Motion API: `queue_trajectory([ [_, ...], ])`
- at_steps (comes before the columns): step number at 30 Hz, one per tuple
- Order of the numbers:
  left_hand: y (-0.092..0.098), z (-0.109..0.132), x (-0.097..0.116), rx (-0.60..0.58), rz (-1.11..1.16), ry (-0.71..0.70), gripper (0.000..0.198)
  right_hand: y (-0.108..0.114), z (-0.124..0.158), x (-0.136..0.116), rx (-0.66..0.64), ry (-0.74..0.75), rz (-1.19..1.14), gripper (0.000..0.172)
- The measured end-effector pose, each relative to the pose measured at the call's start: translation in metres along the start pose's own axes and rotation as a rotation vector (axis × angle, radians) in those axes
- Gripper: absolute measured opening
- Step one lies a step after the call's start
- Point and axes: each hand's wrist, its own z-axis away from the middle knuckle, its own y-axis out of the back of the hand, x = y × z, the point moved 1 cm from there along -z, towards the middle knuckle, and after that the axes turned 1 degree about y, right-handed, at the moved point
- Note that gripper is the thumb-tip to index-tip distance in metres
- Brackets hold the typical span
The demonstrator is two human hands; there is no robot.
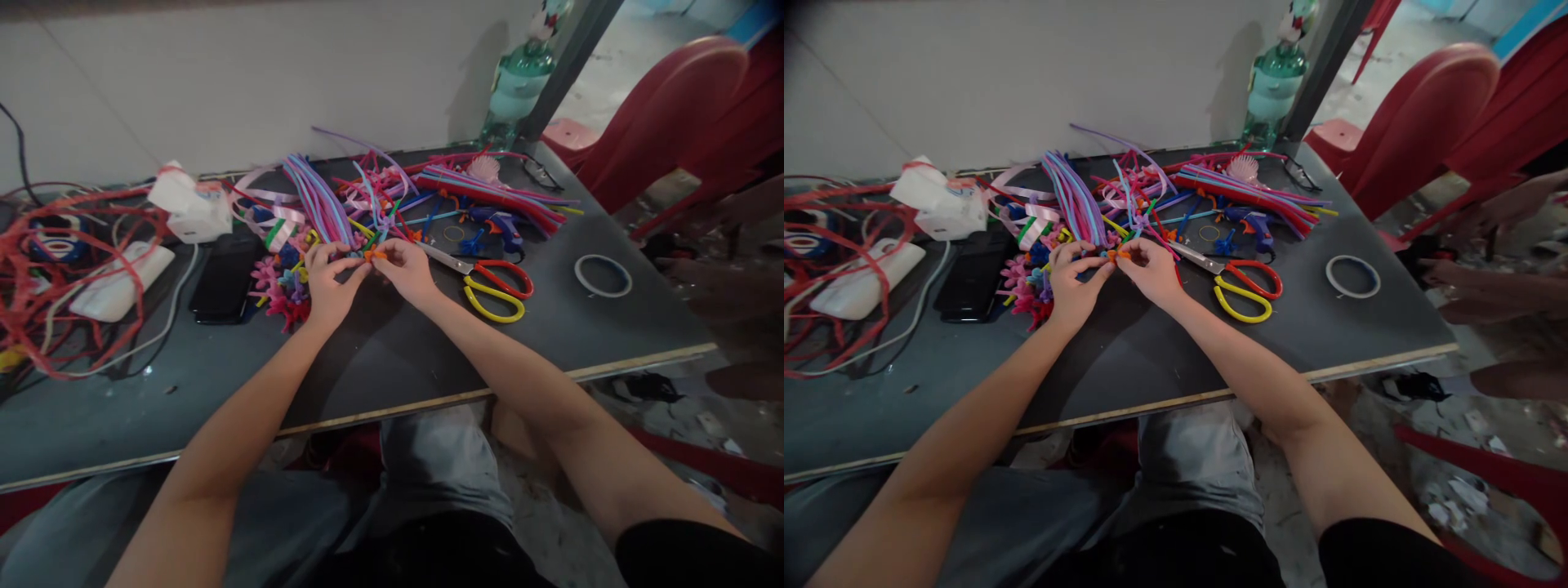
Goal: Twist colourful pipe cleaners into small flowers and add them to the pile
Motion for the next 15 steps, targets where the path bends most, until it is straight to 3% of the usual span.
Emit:
queue_trajectory([
  [5, 0.0, 0.0, 0.0, 0.021, 0.028, 0.013, 0.025, 0.0, 0.004, -0.006, 0.025, 0.093, 0.125, 0.01],
  [9, -0.001, -0.001, -0.005, 0.032, 0.074, 0.052, 0.023, 0.001, 0.007, -0.011, 0.017, 0.053, 0.228, 0.009],
  [15, -0.009, 0.0, -0.012, -0.014, 0.321, 0.23, 0.031, 0.003, 0.003, -0.011, -0.051, -0.117, -0.018, 0.019],
])
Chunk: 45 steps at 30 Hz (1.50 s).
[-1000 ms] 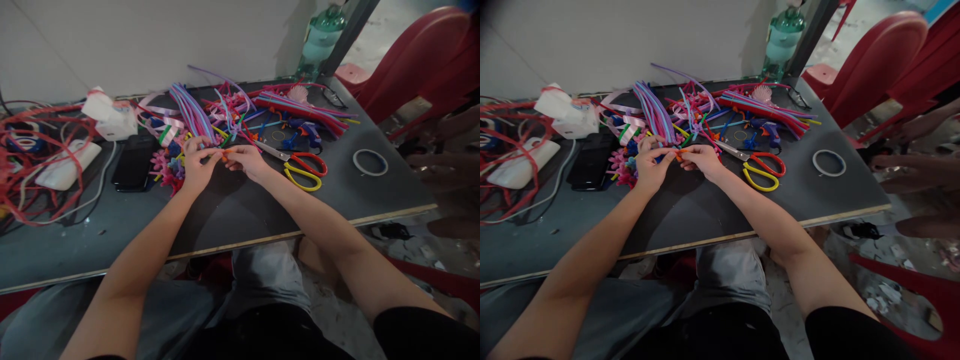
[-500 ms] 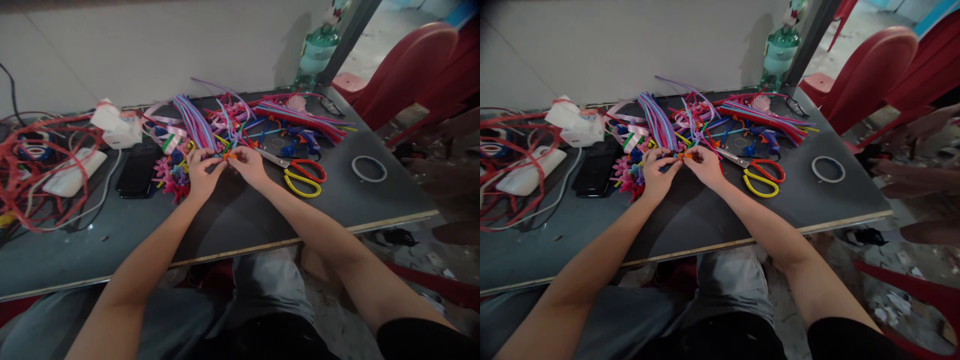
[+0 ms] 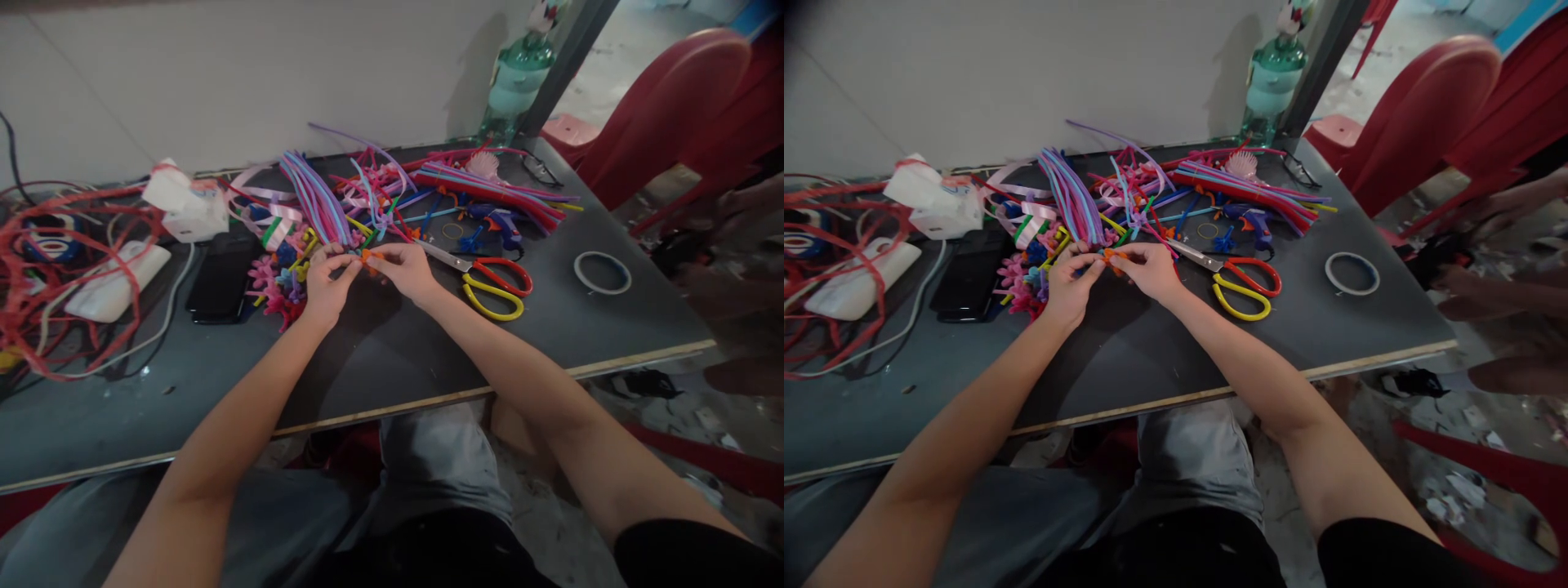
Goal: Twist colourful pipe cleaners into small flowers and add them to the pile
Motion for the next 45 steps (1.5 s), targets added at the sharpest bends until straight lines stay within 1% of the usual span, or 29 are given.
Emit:
queue_trajectory([
  [3, -0.004, 0.0, -0.003, -0.052, 0.181, 0.061, 0.041, 0.002, -0.001, -0.001, -0.062, -0.088, -0.102, 0.027],
  [6, -0.004, -0.002, -0.003, -0.073, 0.25, 0.079, 0.04, 0.003, -0.001, -0.001, -0.068, -0.115, -0.111, 0.025],
  [7, -0.003, -0.002, -0.003, -0.073, 0.223, 0.069, 0.037, 0.003, -0.002, -0.001, -0.05, -0.109, -0.088, 0.022],
  [9, 0.0, -0.003, 0.001, -0.068, 0.097, 0.035, 0.026, 0.003, -0.002, -0.001, -0.005, -0.082, -0.006, 0.015],
  [12, 0.004, -0.003, 0.007, -0.027, -0.126, -0.019, 0.016, 0.002, 0.0, -0.002, 0.039, 0.035, 0.205, 0.007],
  [14, 0.006, -0.002, 0.011, 0.023, -0.207, -0.052, 0.017, 0.001, 0.003, -0.004, 0.023, 0.147, 0.376, 0.006],
  [16, 0.008, -0.001, 0.015, 0.064, -0.247, -0.09, 0.021, 0.0, 0.005, -0.005, -0.005, 0.202, 0.47, 0.006],
  [17, 0.009, -0.001, 0.016, 0.072, -0.257, -0.106, 0.024, -0.001, 0.005, -0.004, -0.008, 0.193, 0.464, 0.006],
  [19, 0.009, -0.001, 0.019, 0.06, -0.262, -0.126, 0.027, -0.002, 0.004, -0.003, 0.022, 0.115, 0.36, 0.007],
  [22, 0.008, 0.0, 0.022, -0.012, -0.263, -0.148, 0.025, -0.003, 0.001, -0.003, 0.1, -0.008, 0.171, 0.007],
  [24, 0.008, 0.0, 0.023, -0.052, -0.269, -0.163, 0.021, -0.004, 0.001, -0.003, 0.126, -0.031, 0.114, 0.008],
  [28, 0.007, 0.0, 0.024, -0.055, -0.256, -0.16, 0.017, -0.004, 0.004, -0.005, 0.114, 0.0, 0.123, 0.007],
  [32, 0.007, 0.0, 0.021, -0.031, -0.22, -0.146, 0.02, -0.003, 0.006, -0.005, 0.124, 0.082, 0.188, 0.006],
  [35, 0.006, 0.0, 0.018, -0.022, -0.232, -0.11, 0.02, -0.002, 0.007, -0.004, 0.14, 0.114, 0.237, 0.006],
  [38, 0.005, 0.001, 0.015, 0.01, -0.222, -0.078, 0.02, -0.002, 0.008, -0.004, 0.138, 0.121, 0.234, 0.007],
  [43, 0.003, 0.001, 0.009, 0.041, -0.132, -0.018, 0.024, -0.005, 0.012, -0.006, 0.135, 0.156, 0.222, 0.007],
  [45, 0.0, 0.002, 0.007, 0.023, -0.086, 0.011, 0.028, -0.007, 0.013, -0.007, 0.144, 0.163, 0.211, 0.006],
])
